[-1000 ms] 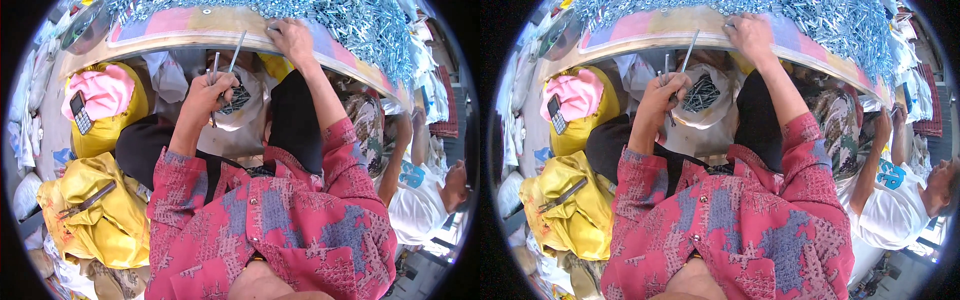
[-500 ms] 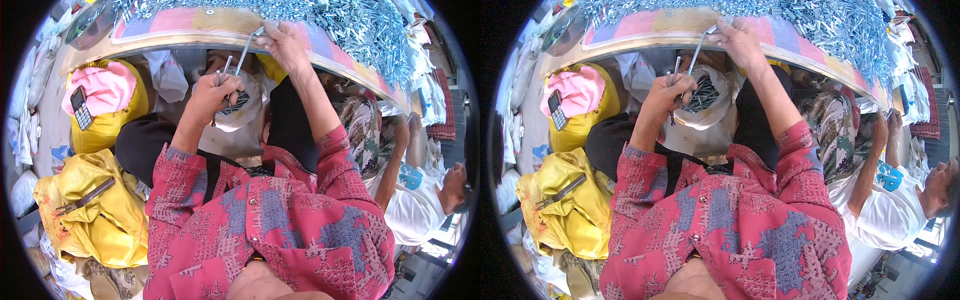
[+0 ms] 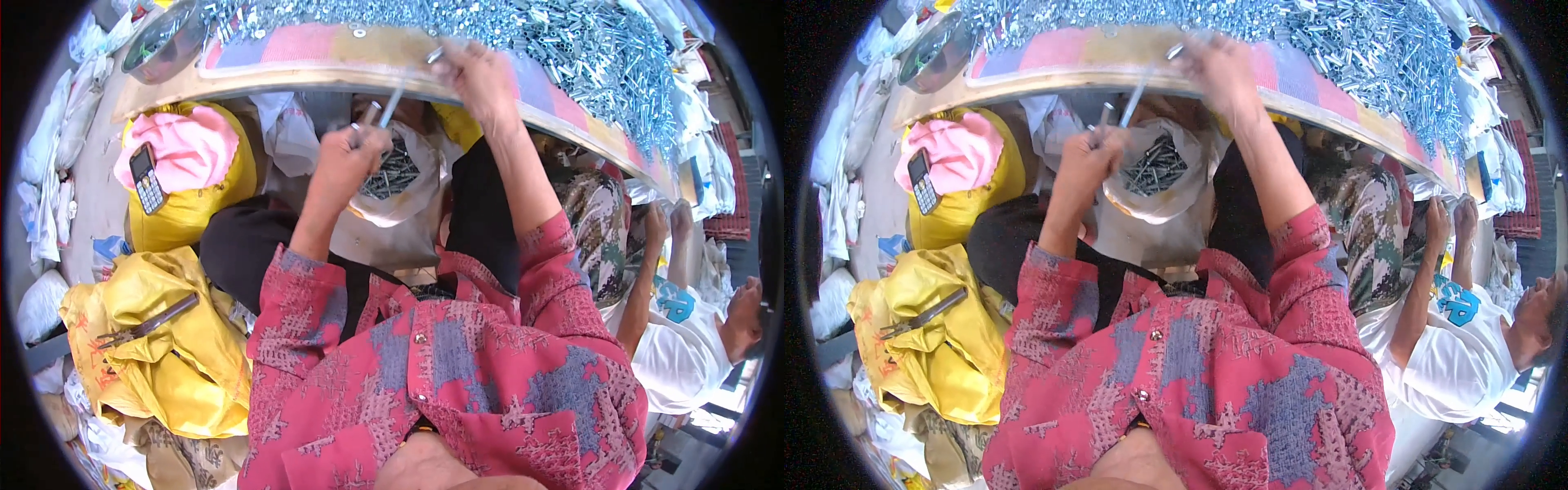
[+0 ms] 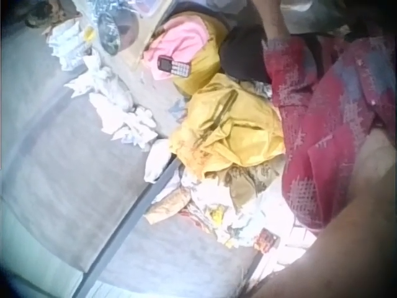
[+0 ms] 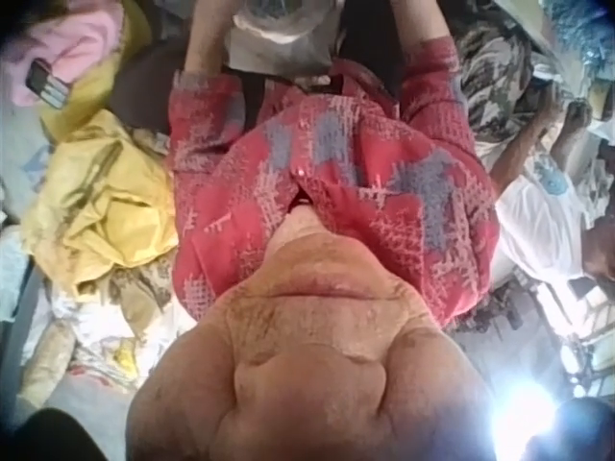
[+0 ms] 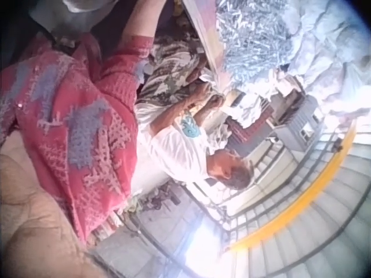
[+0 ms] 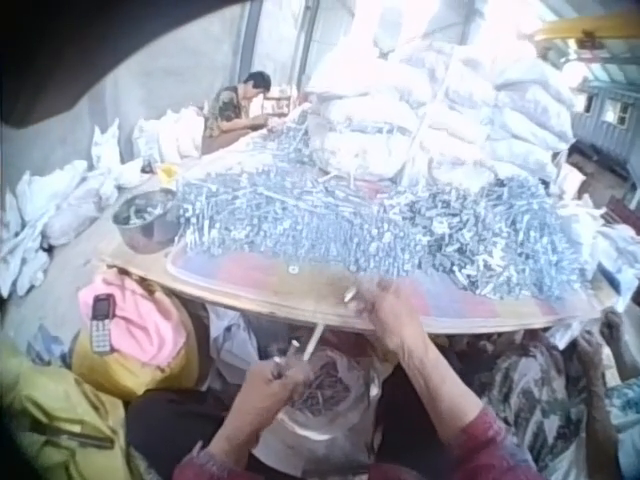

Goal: The person assembles metal hardware by sliding washers onto long metal pins and organizing them into bundles by hand.

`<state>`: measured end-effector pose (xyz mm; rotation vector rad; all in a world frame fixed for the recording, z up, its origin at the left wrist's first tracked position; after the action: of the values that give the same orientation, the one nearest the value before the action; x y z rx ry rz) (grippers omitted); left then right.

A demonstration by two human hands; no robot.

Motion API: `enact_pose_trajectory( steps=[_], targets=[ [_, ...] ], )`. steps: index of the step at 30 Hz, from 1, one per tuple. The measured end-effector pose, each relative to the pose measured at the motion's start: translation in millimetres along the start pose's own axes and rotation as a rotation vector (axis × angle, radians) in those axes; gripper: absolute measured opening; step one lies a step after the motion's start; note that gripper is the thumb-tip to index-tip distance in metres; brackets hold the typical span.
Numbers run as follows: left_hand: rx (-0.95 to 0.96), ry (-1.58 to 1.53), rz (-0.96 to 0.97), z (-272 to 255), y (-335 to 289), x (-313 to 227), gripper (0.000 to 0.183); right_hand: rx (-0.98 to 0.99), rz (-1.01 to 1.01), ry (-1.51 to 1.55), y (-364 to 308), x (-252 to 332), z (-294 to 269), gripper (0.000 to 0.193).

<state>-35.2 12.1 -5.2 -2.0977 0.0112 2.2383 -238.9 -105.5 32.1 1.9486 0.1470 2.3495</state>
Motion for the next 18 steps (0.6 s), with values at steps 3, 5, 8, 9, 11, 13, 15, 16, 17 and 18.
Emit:
enact_pose_trajectory(
  steps=[3, 5, 8, 9, 11, 13, 15, 16, 17, 18],
  targets=[
    [0.06, 0.108, -0.021, 5.3, 2.7, 9.2, 0.025, 0.057, 0.073, -0.047, -8.3, -2.1, 17.4, 0.019],
    [-0.005, 0.112, -0.004, 8.3, 3.3, 9.1, 0.025, 0.158, 0.083, -0.337, -15.0, 2.4, 19.8, 0.019],
    [-0.111, 0.208, 0.073, 5.2, 4.3, 12.0, 0.026, 0.292, 0.128, -0.313, -7.2, 10.2, 24.9, 0.021],
    [-0.111, 0.208, 0.066, 3.7, 3.0, 12.1, 0.026, 0.36, 0.156, -0.302, -6.6, 11.0, 26.4, 0.022],
    [-0.099, 0.055, 0.073, -4.3, 5.6, 6.5, 0.025, 0.472, 0.29, -0.129, -4.9, 10.1, 32.3, 0.021],
    [-0.1, 0.044, 0.06, -8.3, 9.6, 5.9, 0.022, 0.343, 0.124, -0.253, -1.0, 16.9, 31.8, 0.019],
    [-0.026, -0.189, -0.113, -7.0, 9.1, -2.9, 0.022, 0.371, 0.052, -0.274, 0.0, 18.9, 34.6, 0.018],
    [-0.031, -0.192, -0.119, -5.3, 7.7, -7.1, 0.022, 0.35, 0.134, -0.202, -15.3, 22.7, 42.0, 0.018],
    [-0.041, -0.315, -0.281, -0.3, 6.9, -12.0, 0.025, 0.322, 0.211, -0.132, -28.6, 25.5, 45.8, 0.018],
    [-0.051, -0.438, -0.445, 2.7, 7.1, -12.4, 0.03, 0.357, 0.288, -0.077, -37.6, 22.2, 48.0, 0.02]
  ],
)
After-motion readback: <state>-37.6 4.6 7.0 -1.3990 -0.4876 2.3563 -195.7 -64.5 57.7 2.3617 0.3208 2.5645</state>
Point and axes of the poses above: each hand's wrist, its own y-axis towards the middle knuckle, its own z-axis out of the palm, x = y × z, the point moved 1 cm from there along y, towards the middle knuckle, and after that the axes turned 2 degrees about -x, right-handed, at the moved point
